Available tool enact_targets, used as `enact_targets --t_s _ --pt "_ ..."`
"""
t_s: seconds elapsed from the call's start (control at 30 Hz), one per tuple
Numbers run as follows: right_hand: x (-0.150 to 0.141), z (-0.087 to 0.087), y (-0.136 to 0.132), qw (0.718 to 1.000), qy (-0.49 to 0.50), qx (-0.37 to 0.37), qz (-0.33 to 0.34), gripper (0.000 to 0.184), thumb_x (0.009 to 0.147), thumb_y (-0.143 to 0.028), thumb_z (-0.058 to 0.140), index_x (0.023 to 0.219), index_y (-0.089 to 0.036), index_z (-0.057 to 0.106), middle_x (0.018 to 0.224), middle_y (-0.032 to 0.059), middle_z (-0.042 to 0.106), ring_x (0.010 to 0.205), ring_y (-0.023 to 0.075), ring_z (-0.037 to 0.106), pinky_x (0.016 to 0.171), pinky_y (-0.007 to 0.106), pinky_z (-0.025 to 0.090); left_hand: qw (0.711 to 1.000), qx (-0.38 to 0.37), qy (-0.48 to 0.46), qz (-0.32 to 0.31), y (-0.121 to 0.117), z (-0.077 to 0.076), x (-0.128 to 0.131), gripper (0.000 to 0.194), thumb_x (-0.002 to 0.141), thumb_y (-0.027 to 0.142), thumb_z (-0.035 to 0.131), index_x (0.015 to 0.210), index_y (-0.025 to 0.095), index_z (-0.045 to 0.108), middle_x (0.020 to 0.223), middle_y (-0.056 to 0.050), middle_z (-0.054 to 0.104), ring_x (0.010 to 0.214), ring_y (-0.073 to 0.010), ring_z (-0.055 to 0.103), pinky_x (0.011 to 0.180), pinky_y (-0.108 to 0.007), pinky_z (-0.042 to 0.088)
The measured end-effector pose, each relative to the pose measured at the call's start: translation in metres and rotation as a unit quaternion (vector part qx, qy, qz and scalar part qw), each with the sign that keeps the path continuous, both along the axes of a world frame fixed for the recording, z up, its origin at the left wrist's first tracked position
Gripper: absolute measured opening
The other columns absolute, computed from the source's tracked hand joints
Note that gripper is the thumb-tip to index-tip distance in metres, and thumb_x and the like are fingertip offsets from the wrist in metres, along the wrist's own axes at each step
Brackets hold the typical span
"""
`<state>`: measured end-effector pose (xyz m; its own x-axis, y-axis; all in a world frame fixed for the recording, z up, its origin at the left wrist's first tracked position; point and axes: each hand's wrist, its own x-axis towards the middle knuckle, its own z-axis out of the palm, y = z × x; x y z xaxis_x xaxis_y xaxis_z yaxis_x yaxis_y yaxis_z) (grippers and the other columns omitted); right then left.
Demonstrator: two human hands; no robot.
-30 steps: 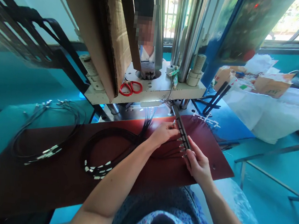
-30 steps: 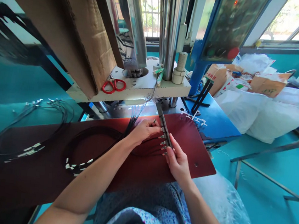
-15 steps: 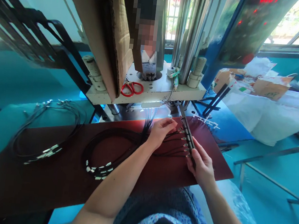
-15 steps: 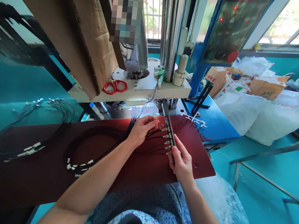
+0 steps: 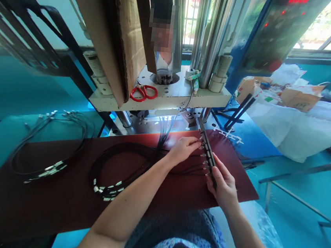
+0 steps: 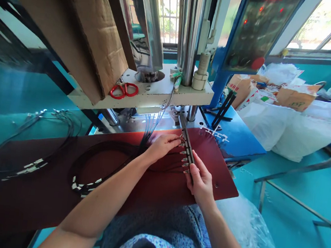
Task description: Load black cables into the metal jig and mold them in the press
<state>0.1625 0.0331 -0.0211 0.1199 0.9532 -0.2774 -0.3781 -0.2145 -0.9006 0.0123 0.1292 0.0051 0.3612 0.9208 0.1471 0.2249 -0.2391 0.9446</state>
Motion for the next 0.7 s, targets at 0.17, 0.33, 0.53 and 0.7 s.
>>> enact_targets --t_s 0.17,0.33,0.53,0.7 --pt "0.000 -0.001 0.001 1.000 0.003 -0.004 0.005 0.056 0.069 -0.041 0.072 0.121 -0.033 0.055 0.075 -0.0025 0.061 0.046 0.0031 0.049 0.039 0.011 0.041 0.999 -0.012 0.012 0.050 0.004 0.004 -0.002 0.025 0.079 0.035 0.049 0.066 0.015 0.056 0.058 0.003 0.048 0.058 -0.0115 0.043 0.057 -0.023 0.031" --pt "0.001 -0.001 0.001 1.000 0.006 0.003 0.007 0.052 0.070 -0.040 0.071 0.120 -0.033 0.057 0.073 -0.0032 0.059 0.044 0.0020 0.043 0.039 0.012 0.040 0.997 -0.007 0.044 0.065 0.007 0.005 -0.001 0.024 0.076 0.033 0.050 0.059 0.016 0.051 0.054 0.004 0.043 0.056 -0.0106 0.039 0.056 -0.024 0.027" --pt "0.000 -0.006 0.003 0.999 -0.028 0.015 0.016 0.057 0.070 -0.043 0.070 0.123 -0.031 0.054 0.059 -0.0057 0.051 0.040 0.0021 0.038 0.038 0.012 0.039 0.999 -0.026 0.001 0.045 0.012 0.003 -0.001 0.025 0.074 0.034 0.051 0.056 0.015 0.053 0.052 0.004 0.043 0.054 -0.0108 0.040 0.055 -0.024 0.030" --pt "-0.002 -0.008 0.004 0.998 -0.042 0.032 0.021 0.057 0.070 -0.043 0.071 0.123 -0.029 0.055 0.060 -0.0045 0.053 0.042 0.0024 0.039 0.038 0.011 0.038 0.995 -0.060 -0.041 0.061 0.013 -0.005 -0.001 0.024 0.072 0.033 0.056 0.057 0.015 0.057 0.051 0.004 0.046 0.053 -0.0100 0.041 0.052 -0.022 0.030"
